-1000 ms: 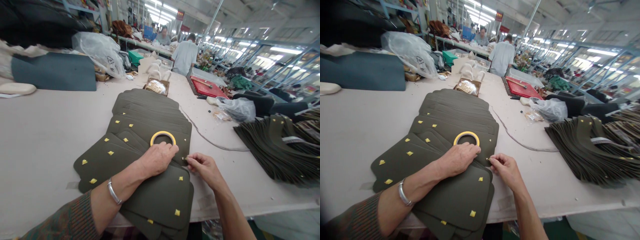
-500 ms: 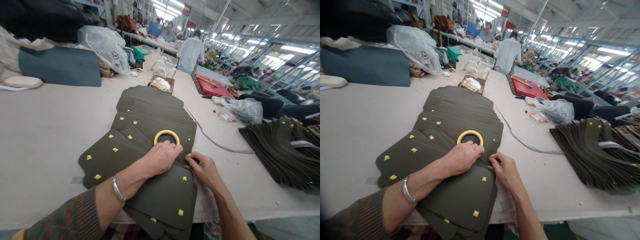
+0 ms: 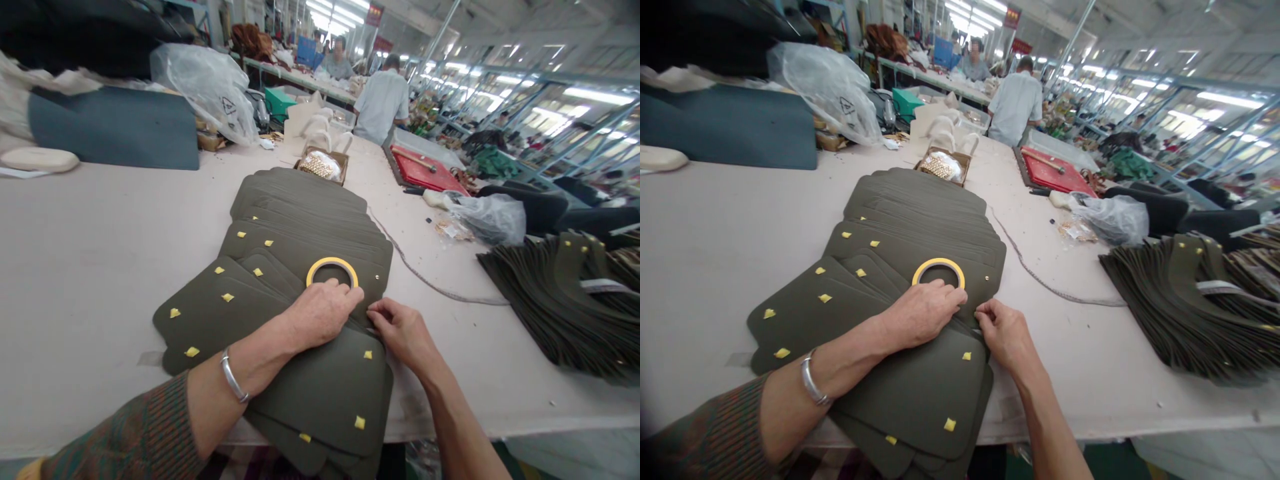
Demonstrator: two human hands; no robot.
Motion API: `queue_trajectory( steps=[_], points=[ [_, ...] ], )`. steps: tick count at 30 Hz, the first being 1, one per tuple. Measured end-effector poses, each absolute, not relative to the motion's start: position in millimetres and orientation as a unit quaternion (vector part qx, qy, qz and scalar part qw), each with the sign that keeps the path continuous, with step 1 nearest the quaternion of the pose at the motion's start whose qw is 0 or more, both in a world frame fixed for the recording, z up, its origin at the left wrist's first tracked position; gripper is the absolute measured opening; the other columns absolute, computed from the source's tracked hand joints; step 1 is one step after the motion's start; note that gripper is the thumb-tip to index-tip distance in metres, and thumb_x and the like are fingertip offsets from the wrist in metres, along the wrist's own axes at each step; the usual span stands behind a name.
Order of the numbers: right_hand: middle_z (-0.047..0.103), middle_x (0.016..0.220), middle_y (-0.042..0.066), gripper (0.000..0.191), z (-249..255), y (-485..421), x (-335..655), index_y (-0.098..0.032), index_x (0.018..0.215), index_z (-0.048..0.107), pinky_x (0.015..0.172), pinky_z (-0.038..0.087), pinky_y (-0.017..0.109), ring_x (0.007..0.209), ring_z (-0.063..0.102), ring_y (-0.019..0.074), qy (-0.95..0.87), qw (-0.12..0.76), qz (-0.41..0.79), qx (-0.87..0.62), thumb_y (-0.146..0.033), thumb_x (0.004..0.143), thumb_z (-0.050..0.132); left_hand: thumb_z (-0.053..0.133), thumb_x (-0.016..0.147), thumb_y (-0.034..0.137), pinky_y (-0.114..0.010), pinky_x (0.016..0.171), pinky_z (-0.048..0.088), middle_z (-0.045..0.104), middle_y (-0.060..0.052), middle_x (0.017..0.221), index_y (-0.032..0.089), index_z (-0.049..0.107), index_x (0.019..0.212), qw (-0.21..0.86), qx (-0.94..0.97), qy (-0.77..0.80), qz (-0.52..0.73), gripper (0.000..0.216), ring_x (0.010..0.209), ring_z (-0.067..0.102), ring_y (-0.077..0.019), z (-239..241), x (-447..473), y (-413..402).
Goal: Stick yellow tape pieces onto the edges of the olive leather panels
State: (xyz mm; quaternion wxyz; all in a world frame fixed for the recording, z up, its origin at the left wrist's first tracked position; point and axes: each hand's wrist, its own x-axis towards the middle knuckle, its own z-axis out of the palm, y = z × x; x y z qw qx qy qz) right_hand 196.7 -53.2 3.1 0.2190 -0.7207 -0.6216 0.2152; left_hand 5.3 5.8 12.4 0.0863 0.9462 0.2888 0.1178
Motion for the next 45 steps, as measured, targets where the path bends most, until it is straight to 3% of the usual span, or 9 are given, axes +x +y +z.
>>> queue_trajectory(
  steps=[4, 8, 12, 16, 26, 33, 35, 40, 45],
  points=[
    [0.065, 0.06, -0.003, 0.029, 7.8, -57.2, 205.3, -0.022, 0.106, 0.059, 0.054, 0.043, 0.028, 0.054, 0.062, 0.018, -0.63, 0.207, 0.166, -0.73, -0.035, 0.08, 0.06, 0.043, 0.09, 0.015, -0.032, 0.07, 0.048, 0.062, -0.005, 0.091, 0.019, 0.051, 0.102, 0.089, 0.946, 0.289, 0.117, 0.014, 0.084, 0.055, -0.0218, 12.4, 5.1, 6.5],
    [0.07, 0.078, 0.004, 0.014, 12.8, -69.9, 218.7, -0.022, 0.09, 0.063, 0.063, 0.049, 0.029, 0.067, 0.064, 0.0178, -0.695, 0.243, 0.083, -0.671, -0.032, 0.088, 0.053, 0.042, 0.092, 0.016, -0.033, 0.07, 0.048, 0.062, -0.005, 0.09, 0.02, 0.051, 0.101, 0.093, 0.945, 0.286, 0.13, 0.013, 0.083, 0.055, -0.0218, 11.4, 4.9, 6.5],
    [0.068, 0.093, 0.008, 0.022, 12.0, -77.0, 217.1, -0.021, 0.097, 0.065, 0.077, 0.052, 0.031, 0.086, 0.064, 0.0193, -0.802, 0.2, 0.035, -0.562, -0.018, 0.092, 0.044, 0.042, 0.092, 0.017, -0.033, 0.07, 0.048, 0.062, -0.006, 0.089, 0.019, 0.051, 0.1, 0.096, 0.943, 0.29, 0.132, 0.012, 0.083, 0.055, -0.0219, 11.0, 5.1, 5.9],
    [0.068, 0.092, 0.01, 0.025, 5.9, -71.8, 207.5, -0.018, 0.098, 0.067, 0.076, 0.053, 0.033, 0.085, 0.064, 0.0205, -0.834, 0.141, 0.008, -0.533, -0.014, 0.092, 0.042, 0.043, 0.091, 0.016, -0.032, 0.07, 0.048, 0.061, -0.005, 0.09, 0.02, 0.051, 0.101, 0.093, 0.943, 0.291, 0.131, 0.013, 0.084, 0.055, -0.0215, 10.8, 5.2, 5.9],
    [0.073, 0.071, 0.003, 0.021, 2.0, -50.5, 198.9, -0.023, 0.071, 0.071, 0.061, 0.044, 0.029, 0.065, 0.065, 0.0187, -0.645, 0.172, 0.159, -0.727, -0.028, 0.082, 0.055, 0.039, 0.093, 0.016, -0.033, 0.075, 0.048, 0.061, -0.006, 0.09, 0.018, 0.052, 0.099, 0.093, 0.95, 0.252, 0.157, 0.015, 0.085, 0.054, -0.0207, 17.6, 3.5, 5.1],
    [0.074, 0.08, 0.002, 0.023, 8.9, -70.7, 200.2, -0.024, 0.078, 0.072, 0.065, 0.046, 0.03, 0.074, 0.067, 0.0202, -0.656, 0.177, 0.25, -0.69, -0.027, 0.086, 0.051, 0.039, 0.093, 0.016, -0.03, 0.077, 0.049, 0.063, -0.003, 0.09, 0.019, 0.05, 0.109, 0.113, 0.94, 0.247, 0.206, 0.019, 0.088, 0.06, -0.0186, 15.4, 0.9, 9.5],
    [0.074, 0.086, 0.003, 0.022, 12.5, -73.4, 202.6, -0.024, 0.084, 0.073, 0.069, 0.048, 0.031, 0.079, 0.067, 0.0206, -0.66, 0.206, 0.263, -0.674, -0.026, 0.087, 0.051, 0.038, 0.095, 0.018, -0.029, 0.077, 0.049, 0.065, -0.003, 0.092, 0.019, 0.05, 0.11, 0.128, 0.936, 0.246, 0.216, 0.019, 0.089, 0.063, -0.0178, 16.6, -0.1, 10.9],
    [0.073, 0.097, 0.006, 0.021, 16.8, -70.9, 194.7, -0.021, 0.1, 0.069, 0.076, 0.052, 0.032, 0.085, 0.067, 0.0203, -0.625, 0.393, 0.188, -0.648, -0.03, 0.087, 0.055, 0.039, 0.096, 0.021, -0.03, 0.081, 0.051, 0.068, -0.005, 0.1, 0.019, 0.042, 0.125, 0.151, 0.929, 0.244, 0.235, 0.03, 0.092, 0.066, -0.018, 21.2, -1.6, 10.9],
    [0.07, 0.1, 0.006, 0.022, 19.3, -63.5, 175.7, -0.022, 0.107, 0.064, 0.079, 0.052, 0.03, 0.088, 0.065, 0.0181, -0.698, 0.409, 0.112, -0.576, -0.021, 0.088, 0.053, 0.042, 0.093, 0.02, -0.034, 0.079, 0.053, 0.068, -0.01, 0.107, 0.014, 0.026, 0.137, 0.147, 0.926, 0.263, 0.226, 0.047, 0.092, 0.067, -0.0213, 21.1, -1.4, 8.8]
  ],
)
